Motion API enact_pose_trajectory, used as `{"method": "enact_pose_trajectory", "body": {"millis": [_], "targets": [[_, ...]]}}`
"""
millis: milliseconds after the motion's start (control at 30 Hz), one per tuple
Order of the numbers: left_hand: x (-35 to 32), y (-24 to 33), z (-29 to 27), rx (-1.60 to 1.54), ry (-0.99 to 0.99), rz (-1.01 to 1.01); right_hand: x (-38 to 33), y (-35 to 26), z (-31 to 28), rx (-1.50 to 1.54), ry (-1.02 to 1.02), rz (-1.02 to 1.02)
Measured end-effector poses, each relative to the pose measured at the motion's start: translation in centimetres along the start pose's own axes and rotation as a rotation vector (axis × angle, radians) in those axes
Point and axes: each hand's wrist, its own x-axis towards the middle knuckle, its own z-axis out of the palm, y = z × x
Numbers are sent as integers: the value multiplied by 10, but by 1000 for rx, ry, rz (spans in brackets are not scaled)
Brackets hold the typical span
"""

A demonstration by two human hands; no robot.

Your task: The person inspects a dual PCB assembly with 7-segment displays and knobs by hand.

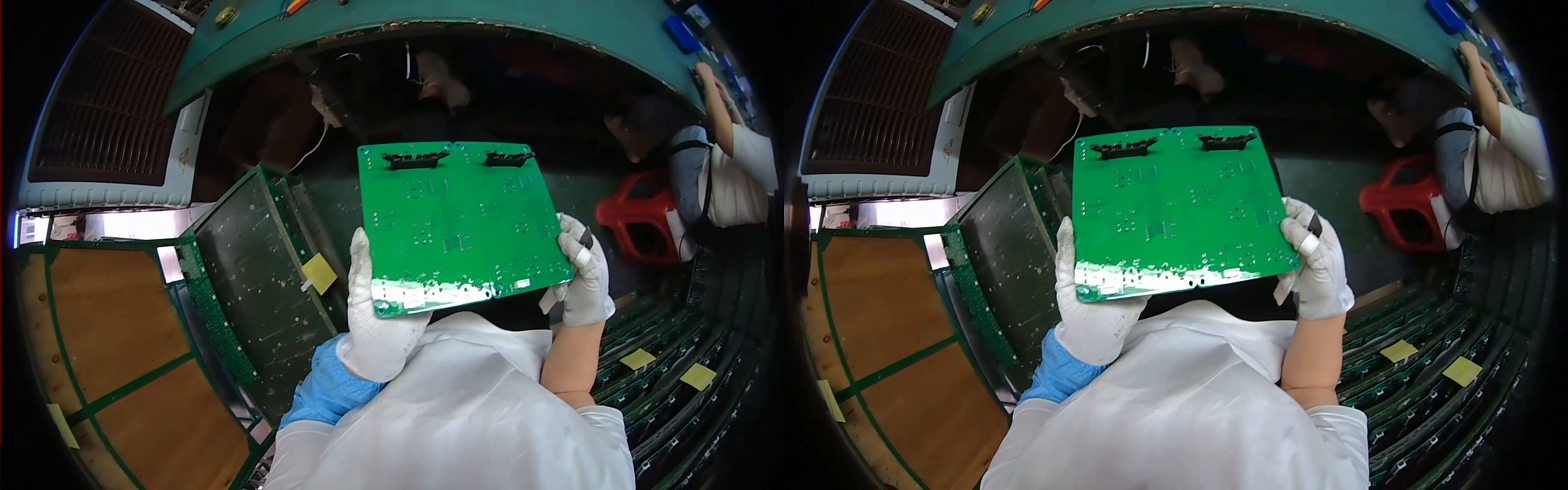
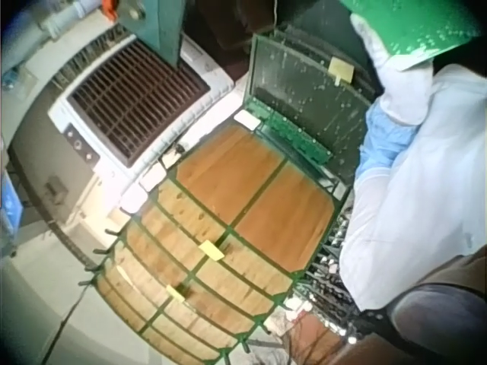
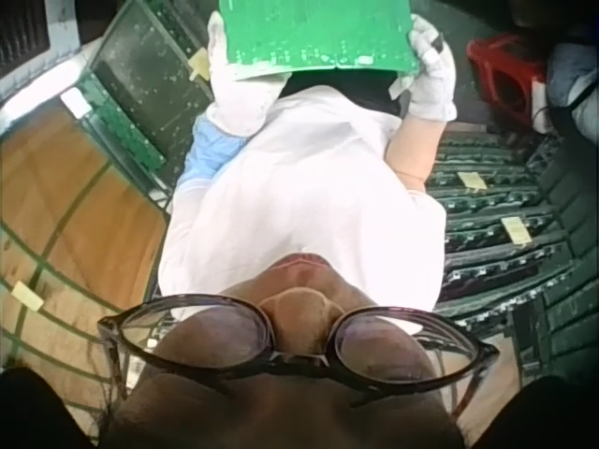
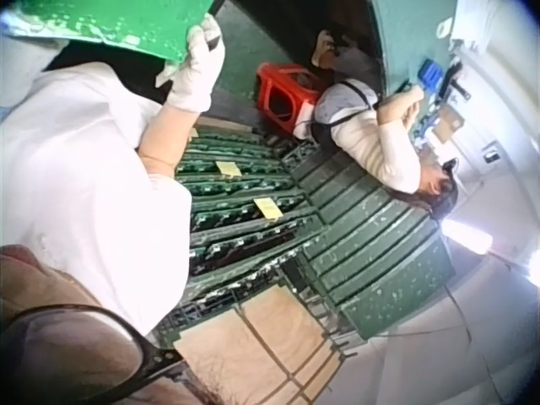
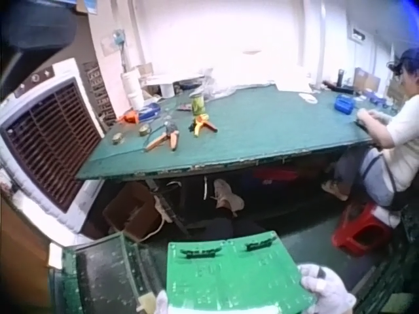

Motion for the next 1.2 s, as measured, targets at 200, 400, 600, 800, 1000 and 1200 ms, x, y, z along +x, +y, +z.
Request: {"method": "enact_pose_trajectory", "body": {"millis": [200,400,600,800,1000,1200], "targets": [[3,-1,0,-16,19,-17,0,1,-6,0,14,-4],[1,1,4,-12,-9,-27,-8,-11,-8,-27,-71,85],[1,1,5,3,-9,45,-11,-13,-1,0,-75,0],[5,-1,-18,-42,-110,168,-18,-14,1,-32,-133,-19],[7,0,-20,8,-120,178,-15,-7,-2,-17,-79,-12],[5,2,-17,-32,-89,92,-9,-1,12,6,78,-77]]}}
